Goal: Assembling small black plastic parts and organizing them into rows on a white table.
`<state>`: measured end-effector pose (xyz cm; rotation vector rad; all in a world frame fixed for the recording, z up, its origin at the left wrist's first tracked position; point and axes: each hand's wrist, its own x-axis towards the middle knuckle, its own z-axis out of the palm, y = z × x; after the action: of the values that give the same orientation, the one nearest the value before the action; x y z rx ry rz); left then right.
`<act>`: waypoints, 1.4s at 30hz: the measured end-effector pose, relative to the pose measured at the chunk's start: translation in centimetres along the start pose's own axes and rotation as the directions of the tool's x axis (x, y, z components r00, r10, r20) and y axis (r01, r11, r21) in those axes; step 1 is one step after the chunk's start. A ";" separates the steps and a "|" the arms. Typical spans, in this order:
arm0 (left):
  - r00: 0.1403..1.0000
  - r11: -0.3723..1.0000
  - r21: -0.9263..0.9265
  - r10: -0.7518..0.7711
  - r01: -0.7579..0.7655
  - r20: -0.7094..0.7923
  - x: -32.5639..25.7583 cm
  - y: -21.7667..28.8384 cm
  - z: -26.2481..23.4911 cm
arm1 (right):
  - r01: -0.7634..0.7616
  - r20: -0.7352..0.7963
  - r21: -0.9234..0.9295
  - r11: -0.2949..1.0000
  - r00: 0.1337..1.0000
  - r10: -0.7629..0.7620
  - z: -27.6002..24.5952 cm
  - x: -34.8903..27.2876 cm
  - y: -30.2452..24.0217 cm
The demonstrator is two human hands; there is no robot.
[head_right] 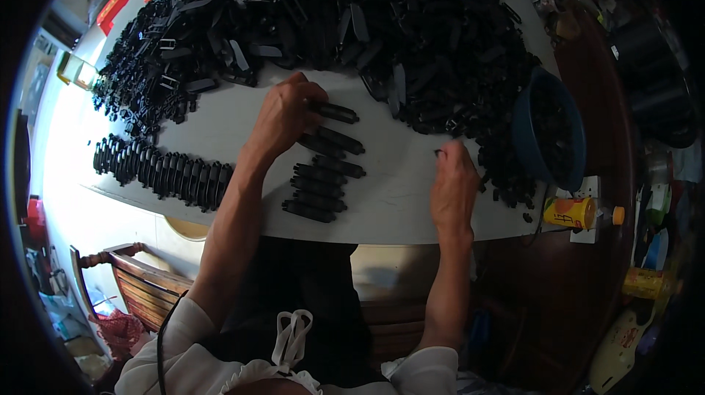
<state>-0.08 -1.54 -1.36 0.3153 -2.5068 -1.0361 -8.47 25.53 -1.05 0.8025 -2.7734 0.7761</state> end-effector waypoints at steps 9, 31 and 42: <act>0.999 0.998 -0.062 -0.019 0.021 0.039 0.1 0.2 1.0 | -0.308 0.464 0.558 0.771 0.886 0.018 2.9 6.5 -8.9; 0.999 0.983 -0.178 0.036 -0.040 -0.029 0.0 -0.3 1.2 | -0.011 0.438 0.169 0.986 0.897 -0.065 5.8 8.9 -12.3; 0.999 0.982 -0.186 0.036 -0.034 0.008 0.2 -1.4 1.6 | -0.001 0.492 -0.021 1.000 0.871 0.012 5.6 9.6 -12.1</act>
<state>-0.96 -1.56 -3.31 0.2091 -2.3937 -1.2495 -10.14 9.47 2.21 1.1254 -3.2179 0.6077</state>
